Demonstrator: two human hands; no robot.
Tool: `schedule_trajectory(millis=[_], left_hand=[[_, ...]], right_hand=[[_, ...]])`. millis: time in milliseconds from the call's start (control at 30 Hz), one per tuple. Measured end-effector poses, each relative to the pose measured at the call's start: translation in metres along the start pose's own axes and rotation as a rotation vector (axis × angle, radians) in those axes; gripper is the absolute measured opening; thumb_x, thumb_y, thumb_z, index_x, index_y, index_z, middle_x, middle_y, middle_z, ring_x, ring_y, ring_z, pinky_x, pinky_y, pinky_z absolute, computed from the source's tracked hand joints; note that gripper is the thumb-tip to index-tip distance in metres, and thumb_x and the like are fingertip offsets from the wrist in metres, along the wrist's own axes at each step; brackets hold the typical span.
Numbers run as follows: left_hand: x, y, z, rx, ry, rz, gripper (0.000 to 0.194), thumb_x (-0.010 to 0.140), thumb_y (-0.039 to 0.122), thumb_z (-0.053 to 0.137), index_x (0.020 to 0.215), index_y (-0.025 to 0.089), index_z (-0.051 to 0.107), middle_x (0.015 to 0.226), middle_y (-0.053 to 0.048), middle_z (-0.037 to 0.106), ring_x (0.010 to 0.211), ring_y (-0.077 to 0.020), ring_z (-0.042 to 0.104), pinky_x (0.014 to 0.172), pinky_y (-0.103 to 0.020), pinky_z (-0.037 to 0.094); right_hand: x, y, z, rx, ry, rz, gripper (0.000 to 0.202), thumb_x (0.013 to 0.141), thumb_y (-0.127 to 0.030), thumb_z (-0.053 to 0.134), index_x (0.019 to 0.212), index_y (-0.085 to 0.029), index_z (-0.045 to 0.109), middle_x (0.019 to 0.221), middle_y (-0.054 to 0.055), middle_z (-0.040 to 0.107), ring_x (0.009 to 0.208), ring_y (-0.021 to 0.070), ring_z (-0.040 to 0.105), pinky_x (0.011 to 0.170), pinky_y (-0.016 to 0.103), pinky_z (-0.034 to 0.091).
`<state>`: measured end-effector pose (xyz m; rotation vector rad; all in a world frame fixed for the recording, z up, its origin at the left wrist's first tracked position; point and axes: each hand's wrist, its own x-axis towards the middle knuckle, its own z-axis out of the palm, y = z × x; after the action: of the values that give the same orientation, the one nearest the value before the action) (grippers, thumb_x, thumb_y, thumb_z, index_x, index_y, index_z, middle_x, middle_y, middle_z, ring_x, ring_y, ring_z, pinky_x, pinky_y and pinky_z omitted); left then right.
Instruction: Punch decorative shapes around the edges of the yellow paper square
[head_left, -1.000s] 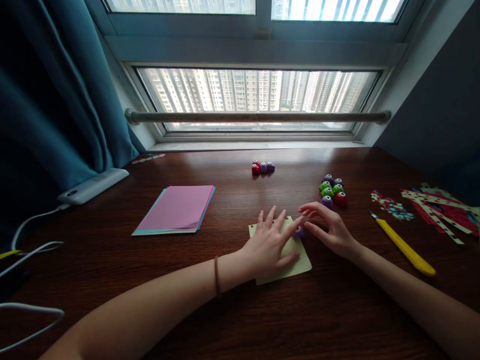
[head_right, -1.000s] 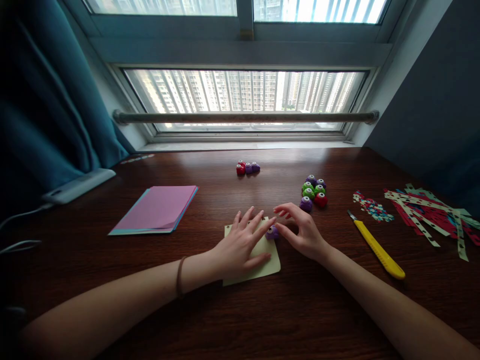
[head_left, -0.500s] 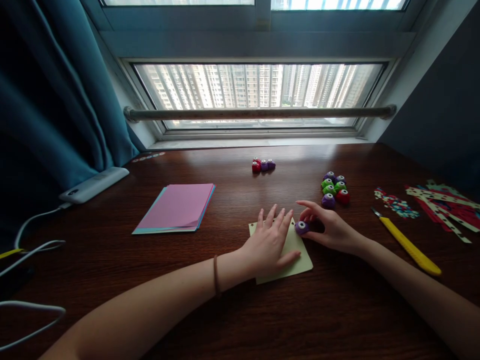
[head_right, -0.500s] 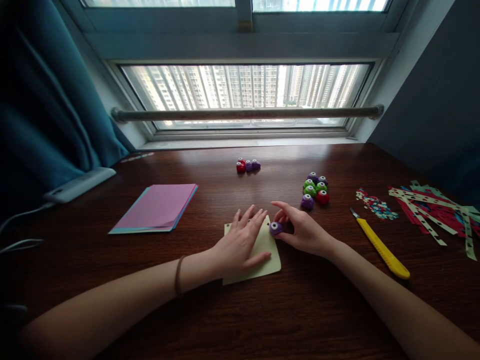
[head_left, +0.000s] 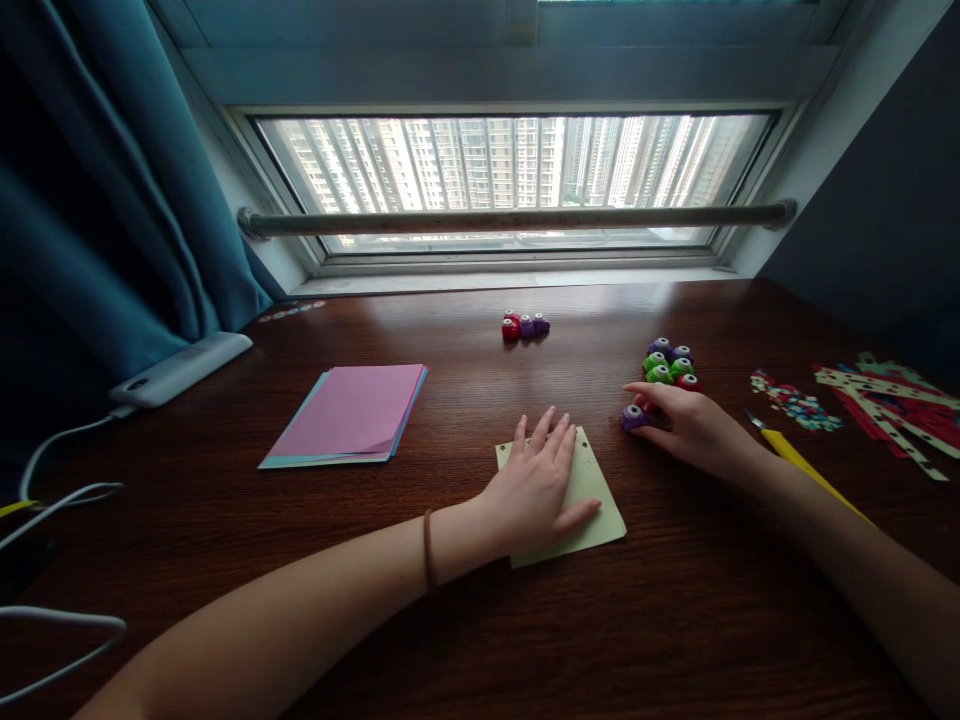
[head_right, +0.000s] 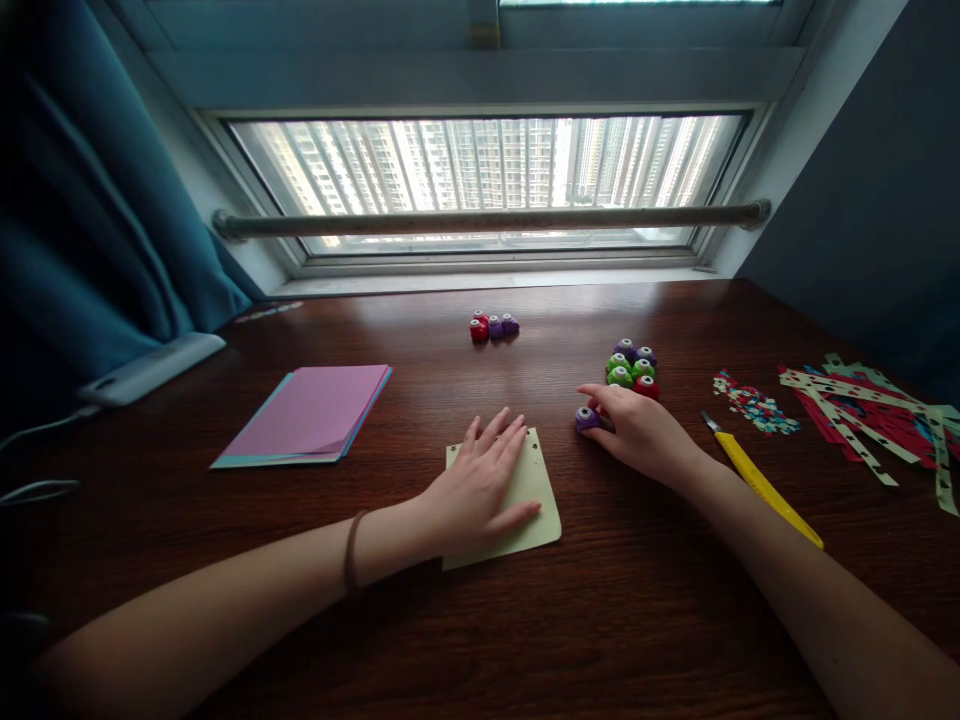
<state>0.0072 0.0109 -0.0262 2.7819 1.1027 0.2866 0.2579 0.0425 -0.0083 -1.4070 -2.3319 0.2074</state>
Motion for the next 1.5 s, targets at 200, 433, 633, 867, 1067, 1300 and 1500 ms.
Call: schedule_trajectory(millis=[200,433,633,867,1067,1300,1500], left_hand=[[0.000,-0.001,0.000,0.020,0.003,0.014,0.076,0.086,0.059,0.030,0.134,0.001,0.032,0.144,-0.021,0.022,0.135,-0.0314,0.008,0.107,-0.053,0.009],[0.001,-0.002,0.000,-0.035,0.015,-0.002,0.070,0.086,0.055,0.037,0.133,0.003,0.032,0.143,-0.019,0.026,0.135,-0.0282,0.015,0.109,-0.047,0.015],[0.002,-0.002,-0.001,-0.083,0.027,-0.007,0.070,0.084,0.052,0.043,0.133,0.003,0.032,0.142,-0.020,0.027,0.135,-0.0273,0.016,0.109,-0.043,0.018],[0.001,0.000,-0.004,-0.108,0.054,-0.003,0.060,0.084,0.046,0.047,0.128,0.006,0.039,0.140,-0.019,0.032,0.134,-0.0271,0.018,0.109,-0.044,0.018],[0.000,0.002,-0.007,-0.110,0.071,0.019,0.052,0.084,0.042,0.048,0.123,0.007,0.044,0.139,-0.019,0.034,0.134,-0.0270,0.017,0.110,-0.044,0.017],[-0.001,0.003,-0.008,-0.120,0.075,0.032,0.047,0.084,0.040,0.048,0.117,0.008,0.048,0.138,-0.018,0.036,0.134,-0.0272,0.018,0.110,-0.044,0.017],[-0.001,0.003,-0.009,-0.125,0.083,0.034,0.045,0.083,0.040,0.049,0.116,0.009,0.048,0.137,-0.018,0.037,0.134,-0.0273,0.020,0.109,-0.045,0.018]], right_hand=[[-0.001,0.001,0.001,-0.250,0.058,0.011,0.037,0.082,-0.024,0.053,0.118,-0.012,0.051,0.108,0.013,0.060,0.099,0.0271,0.057,0.087,0.040,0.046],[-0.006,-0.029,0.016,0.191,0.103,0.056,0.031,0.080,-0.026,0.058,0.109,-0.016,0.054,0.091,0.006,0.062,0.077,0.0190,0.060,0.071,0.031,0.049],[-0.011,-0.057,0.031,0.551,-0.022,0.116,0.028,0.078,-0.024,0.062,0.104,-0.019,0.056,0.080,0.000,0.065,0.062,0.0131,0.055,0.057,0.024,0.044],[-0.010,-0.058,0.035,0.682,0.021,0.203,0.016,0.076,-0.023,0.062,0.091,-0.018,0.065,0.075,0.000,0.064,0.062,0.0136,0.051,0.057,0.025,0.040],[-0.011,-0.059,0.035,0.721,0.049,0.180,0.010,0.076,-0.023,0.063,0.084,-0.019,0.069,0.070,0.000,0.060,0.060,0.0122,0.046,0.056,0.024,0.037],[-0.010,-0.057,0.035,0.756,0.061,0.153,0.010,0.076,-0.026,0.064,0.078,-0.018,0.069,0.076,0.002,0.058,0.062,0.0125,0.046,0.054,0.025,0.036],[-0.009,-0.058,0.032,0.710,0.038,0.159,0.011,0.077,-0.028,0.064,0.075,-0.017,0.065,0.072,0.002,0.055,0.061,0.0124,0.045,0.054,0.025,0.037]])
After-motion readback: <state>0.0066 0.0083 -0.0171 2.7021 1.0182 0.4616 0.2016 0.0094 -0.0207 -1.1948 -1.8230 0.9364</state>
